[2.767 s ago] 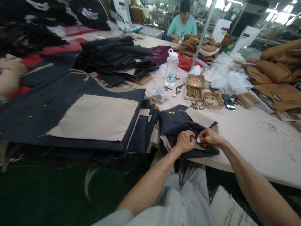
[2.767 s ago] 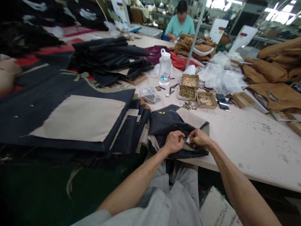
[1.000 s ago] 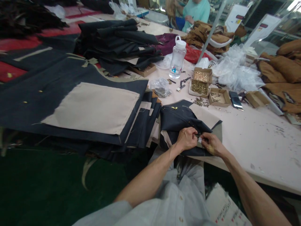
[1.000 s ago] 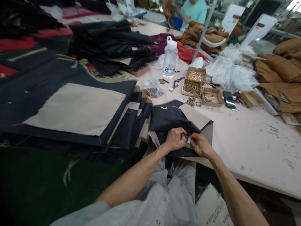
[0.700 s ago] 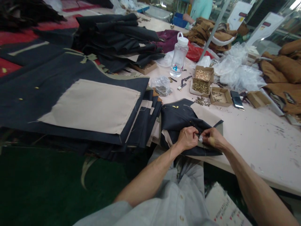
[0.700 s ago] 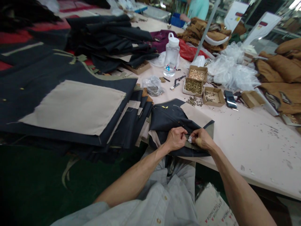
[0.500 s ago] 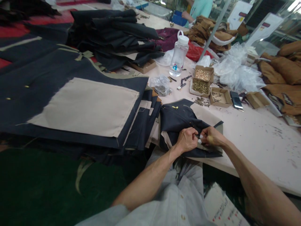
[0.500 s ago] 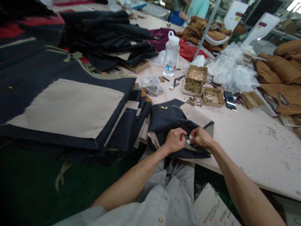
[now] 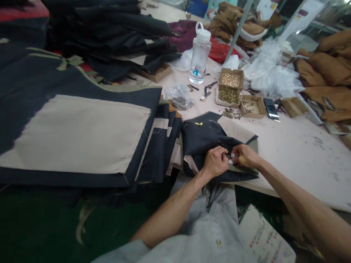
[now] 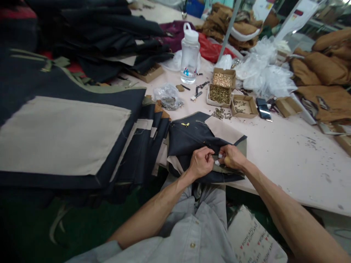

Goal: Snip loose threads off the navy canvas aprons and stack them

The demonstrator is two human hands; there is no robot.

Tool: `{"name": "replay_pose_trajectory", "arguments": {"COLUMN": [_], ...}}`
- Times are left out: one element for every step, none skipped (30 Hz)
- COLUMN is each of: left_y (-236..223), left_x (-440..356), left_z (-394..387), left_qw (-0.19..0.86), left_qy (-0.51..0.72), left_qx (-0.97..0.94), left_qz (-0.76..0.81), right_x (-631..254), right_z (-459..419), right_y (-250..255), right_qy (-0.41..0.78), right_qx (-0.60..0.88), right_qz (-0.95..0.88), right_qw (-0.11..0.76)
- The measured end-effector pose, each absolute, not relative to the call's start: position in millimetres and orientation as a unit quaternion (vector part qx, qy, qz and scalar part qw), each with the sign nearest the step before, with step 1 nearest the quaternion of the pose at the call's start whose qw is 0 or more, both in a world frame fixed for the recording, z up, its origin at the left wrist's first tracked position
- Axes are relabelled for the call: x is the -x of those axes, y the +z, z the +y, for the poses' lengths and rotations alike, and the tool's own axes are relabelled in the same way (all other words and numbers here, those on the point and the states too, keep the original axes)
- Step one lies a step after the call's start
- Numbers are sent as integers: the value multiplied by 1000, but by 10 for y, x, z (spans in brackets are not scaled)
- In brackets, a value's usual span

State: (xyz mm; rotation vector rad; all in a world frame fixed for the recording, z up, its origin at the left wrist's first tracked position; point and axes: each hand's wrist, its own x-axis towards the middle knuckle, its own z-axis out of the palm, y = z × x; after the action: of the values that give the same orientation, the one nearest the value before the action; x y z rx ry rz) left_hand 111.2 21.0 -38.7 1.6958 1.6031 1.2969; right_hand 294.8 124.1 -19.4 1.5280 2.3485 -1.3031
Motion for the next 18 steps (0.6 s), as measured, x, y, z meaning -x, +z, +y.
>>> {"name": "replay_pose_trajectory", "arguments": {"left_y": [-390,-392,-393,-394,-395,-394,-393,-387,-376,-356,-322,-274,-209,-128,-35,66,166,260], "left_x": [-1106,-1100,-1096,-1093,-1091,-1091,-1093,-1096,-1100,-1104,-1108,-1110,-1111,-1109,-1104,-1097,-1086,-1071], "left_z": [203,196,190,185,182,179,175,169,158,143,123,99,73,50,34,29,41,69], "left_qw": [230,227,222,216,211,205,200,196,192,187,184,177,163,141,110,73,34,-1], "left_qy": [472,473,474,474,473,470,467,463,460,457,455,454,453,449,443,431,414,391], "left_qx": [-618,-620,-622,-624,-626,-629,-631,-632,-634,-636,-638,-640,-642,-644,-644,-641,-638,-634], "left_qz": [584,584,583,583,583,584,587,589,592,593,593,594,597,603,614,630,649,668], "right_x": [-2975,-3010,-3052,-3099,-3153,-3212,-3276,-3344,-3417,-3492,-3567,-3638,-3703,-3757,-3795,-3817,-3822,-3812], "right_z": [1136,1019,897,776,664,565,482,415,362,319,282,246,208,166,119,71,24,-19], "right_y": [-177,-160,-145,-132,-123,-116,-113,-114,-119,-128,-142,-163,-190,-226,-270,-321,-379,-438], "right_qy": [-419,-411,-398,-380,-362,-347,-337,-332,-327,-321,-309,-295,-281,-272,-266,-260,-252,-242], "right_qx": [-486,-474,-458,-439,-419,-399,-386,-383,-391,-407,-428,-446,-459,-462,-459,-452,-444,-439], "right_qz": [767,777,789,801,813,825,833,834,828,818,805,793,787,789,794,800,805,807], "right_qw": [-10,-54,-102,-145,-179,-199,-211,-220,-232,-250,-272,-291,-301,-301,-297,-296,-301,-313]}}
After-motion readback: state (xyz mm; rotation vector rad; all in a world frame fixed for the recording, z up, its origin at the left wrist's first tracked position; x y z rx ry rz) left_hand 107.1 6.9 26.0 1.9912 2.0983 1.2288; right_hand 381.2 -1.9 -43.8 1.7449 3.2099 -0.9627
